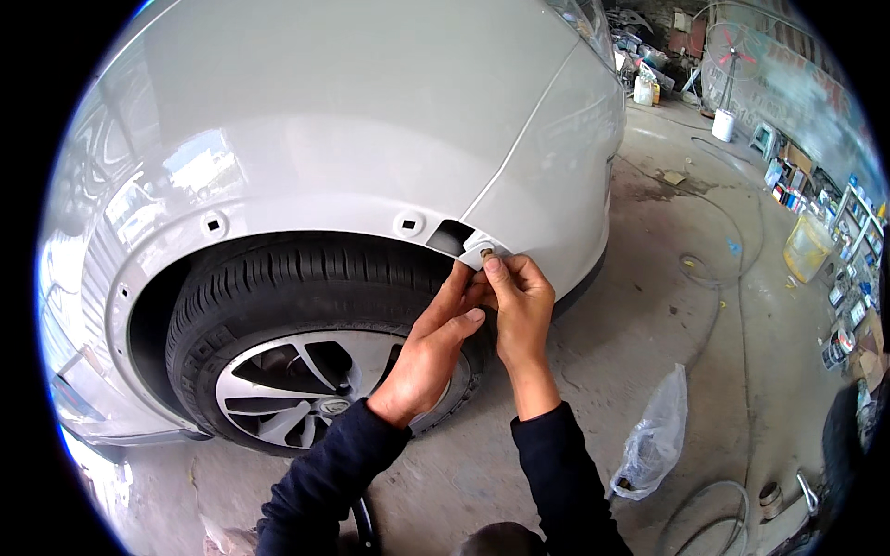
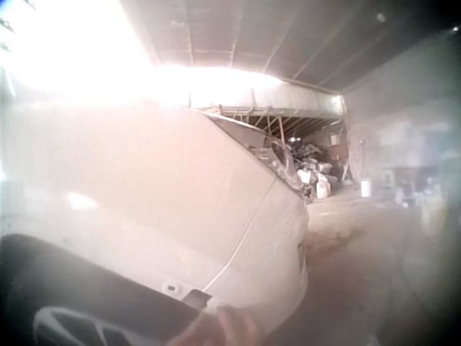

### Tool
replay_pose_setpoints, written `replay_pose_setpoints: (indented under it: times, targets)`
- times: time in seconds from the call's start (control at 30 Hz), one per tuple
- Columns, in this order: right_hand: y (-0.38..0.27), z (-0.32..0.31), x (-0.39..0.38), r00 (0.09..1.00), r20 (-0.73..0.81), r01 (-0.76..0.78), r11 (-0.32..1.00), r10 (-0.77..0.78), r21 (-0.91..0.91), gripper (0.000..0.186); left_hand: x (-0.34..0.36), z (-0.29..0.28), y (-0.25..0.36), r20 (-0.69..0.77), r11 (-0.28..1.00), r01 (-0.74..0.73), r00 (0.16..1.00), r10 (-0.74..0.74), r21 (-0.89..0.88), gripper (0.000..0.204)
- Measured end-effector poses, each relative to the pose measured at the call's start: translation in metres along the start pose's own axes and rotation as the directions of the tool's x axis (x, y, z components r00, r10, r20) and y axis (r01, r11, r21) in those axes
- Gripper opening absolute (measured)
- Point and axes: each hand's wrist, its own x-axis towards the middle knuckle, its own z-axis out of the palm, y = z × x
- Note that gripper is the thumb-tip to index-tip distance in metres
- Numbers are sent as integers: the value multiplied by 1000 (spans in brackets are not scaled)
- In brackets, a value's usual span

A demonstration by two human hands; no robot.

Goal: The person inserts plastic fasteners into a black curved car trim piece and then attempts to attach it to the wheel arch of a white car. They also retrieve a bucket of fasteners and a hammer from the workshop floor.

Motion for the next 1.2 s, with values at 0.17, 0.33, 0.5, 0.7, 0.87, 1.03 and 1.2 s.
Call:
replay_pose_setpoints:
  times: [0.17,0.33,0.5,0.7,0.87,1.03,1.2]
  targets:
    - [0,2,3,1000,-8,9,998,-10,-55,26,1,-1,4,35,999,-43,998,44,-16,73]
    - [6,2,0,998,-45,42,990,-48,-132,31,0,-1,2,19,997,-46,999,47,-69,70]
    - [0,-3,-4,991,51,-118,991,121,-61,27,0,-13,-5,10,994,-42,999,43,-98,67]
    - [-3,-6,-1,992,16,-121,991,122,-63,27,2,-2,-2,0,998,-50,999,50,-28,65]
    - [-9,-2,4,985,2,-173,983,173,-57,26,5,2,2,-43,994,-103,994,102,-27,62]
    - [11,-4,-2,998,4,-66,985,68,-158,28,-2,-11,-17,-37,979,-204,978,204,18,54]
    - [-13,0,3,986,162,-30,992,49,-119,21,-7,-5,-4,62,975,-212,976,209,61,58]
